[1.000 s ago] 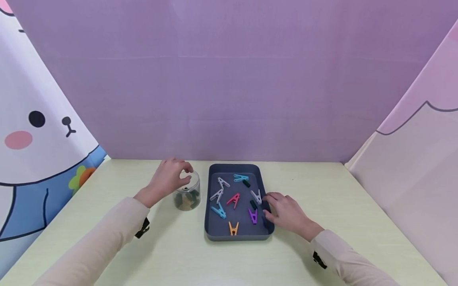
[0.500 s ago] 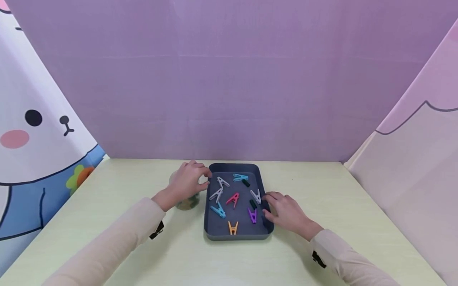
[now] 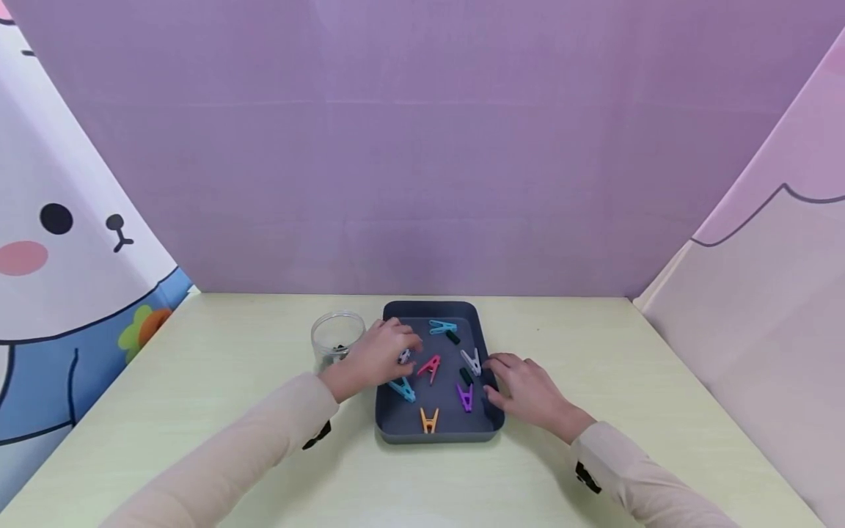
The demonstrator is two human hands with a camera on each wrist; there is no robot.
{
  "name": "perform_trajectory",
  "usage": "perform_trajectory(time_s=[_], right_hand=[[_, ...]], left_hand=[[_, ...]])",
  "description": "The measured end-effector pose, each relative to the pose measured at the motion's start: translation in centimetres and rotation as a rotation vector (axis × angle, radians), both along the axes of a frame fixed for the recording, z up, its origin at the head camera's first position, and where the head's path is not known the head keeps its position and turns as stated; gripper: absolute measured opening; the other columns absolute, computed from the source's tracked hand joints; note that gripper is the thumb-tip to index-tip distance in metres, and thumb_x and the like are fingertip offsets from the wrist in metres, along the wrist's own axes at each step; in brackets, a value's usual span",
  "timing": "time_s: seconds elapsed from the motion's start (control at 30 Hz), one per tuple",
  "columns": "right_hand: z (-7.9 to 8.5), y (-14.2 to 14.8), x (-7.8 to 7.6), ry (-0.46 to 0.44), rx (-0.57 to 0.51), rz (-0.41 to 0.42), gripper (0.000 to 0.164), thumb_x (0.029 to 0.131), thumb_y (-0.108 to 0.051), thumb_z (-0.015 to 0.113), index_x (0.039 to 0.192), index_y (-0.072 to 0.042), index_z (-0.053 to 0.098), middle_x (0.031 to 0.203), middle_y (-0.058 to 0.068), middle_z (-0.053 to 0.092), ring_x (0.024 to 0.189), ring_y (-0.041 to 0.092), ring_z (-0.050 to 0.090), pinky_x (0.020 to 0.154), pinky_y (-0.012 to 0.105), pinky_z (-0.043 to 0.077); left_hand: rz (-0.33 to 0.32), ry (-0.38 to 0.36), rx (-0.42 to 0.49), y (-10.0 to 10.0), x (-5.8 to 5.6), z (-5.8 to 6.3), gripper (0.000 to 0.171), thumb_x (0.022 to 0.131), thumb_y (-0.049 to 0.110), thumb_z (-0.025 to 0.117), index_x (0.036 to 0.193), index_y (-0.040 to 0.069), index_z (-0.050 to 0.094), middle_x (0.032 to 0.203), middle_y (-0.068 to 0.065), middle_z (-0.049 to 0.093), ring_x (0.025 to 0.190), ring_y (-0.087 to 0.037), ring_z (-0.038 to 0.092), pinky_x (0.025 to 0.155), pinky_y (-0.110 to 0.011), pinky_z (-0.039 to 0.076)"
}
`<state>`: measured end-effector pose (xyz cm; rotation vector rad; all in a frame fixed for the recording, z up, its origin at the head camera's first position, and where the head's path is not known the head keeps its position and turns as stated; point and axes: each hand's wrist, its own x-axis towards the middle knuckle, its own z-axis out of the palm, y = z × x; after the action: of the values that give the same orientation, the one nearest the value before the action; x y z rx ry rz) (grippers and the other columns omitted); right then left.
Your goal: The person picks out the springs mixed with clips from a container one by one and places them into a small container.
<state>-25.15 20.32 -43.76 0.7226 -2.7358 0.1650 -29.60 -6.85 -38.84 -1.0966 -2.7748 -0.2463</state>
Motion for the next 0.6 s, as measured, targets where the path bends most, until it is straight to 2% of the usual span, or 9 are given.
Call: perform_trajectory(time_s=[0.13,0.23,0.4,0.5,0.6], right_hand=[[0.0,-0.1,0.0,-0.009,0.000,-0.005,0.038,0.081,-0.034,0.062,0.110,-0.010,0.061,0.116,0.008,0.061,0.108,0.022,0.056,0.080,0.042,0.049],[0.0,-0.1,0.1,-0.013,0.000,-0.007,0.038,0.081,-0.034,0.062,0.111,-0.010,0.061,0.116,0.008,0.060,0.108,0.022,0.056,0.080,0.042,0.049],[0.0,-0.2,0.1,-0.021,-0.002,-0.012,0.039,0.081,-0.034,0.062,0.111,-0.010,0.061,0.116,0.008,0.060,0.108,0.022,0.056,0.080,0.042,0.049],[0.0,-0.2,0.1,-0.022,-0.003,-0.013,0.039,0.081,-0.034,0.062,0.111,-0.009,0.061,0.116,0.008,0.060,0.108,0.022,0.056,0.080,0.043,0.049],[0.0,-0.2,0.0,-0.013,-0.007,-0.007,0.039,0.081,-0.034,0.063,0.111,-0.009,0.061,0.115,0.008,0.061,0.107,0.022,0.057,0.079,0.043,0.049]], left_hand=[[-0.020,0.017,-0.030,1.0,0.1,-0.8,0.025,0.078,0.028,0.070,0.101,0.018,0.067,0.098,0.003,0.065,0.088,-0.017,0.049,0.076,-0.034,0.038],[-0.026,0.016,-0.039,1.7,0.0,-1.4,0.024,0.078,0.028,0.069,0.100,0.020,0.067,0.097,0.005,0.065,0.087,-0.015,0.049,0.079,-0.034,0.038],[-0.052,0.007,-0.037,2.9,-0.1,-2.0,0.020,0.078,0.027,0.069,0.098,0.021,0.068,0.095,0.006,0.065,0.089,-0.016,0.050,0.093,-0.046,0.040],[-0.068,0.018,-0.040,3.6,-0.2,-2.2,0.020,0.079,0.027,0.069,0.098,0.021,0.068,0.095,0.007,0.065,0.090,-0.016,0.052,0.094,-0.049,0.040],[-0.082,0.033,-0.052,4.2,-0.2,-2.3,0.020,0.079,0.027,0.068,0.098,0.021,0.067,0.095,0.007,0.065,0.090,-0.015,0.052,0.087,-0.040,0.043]])
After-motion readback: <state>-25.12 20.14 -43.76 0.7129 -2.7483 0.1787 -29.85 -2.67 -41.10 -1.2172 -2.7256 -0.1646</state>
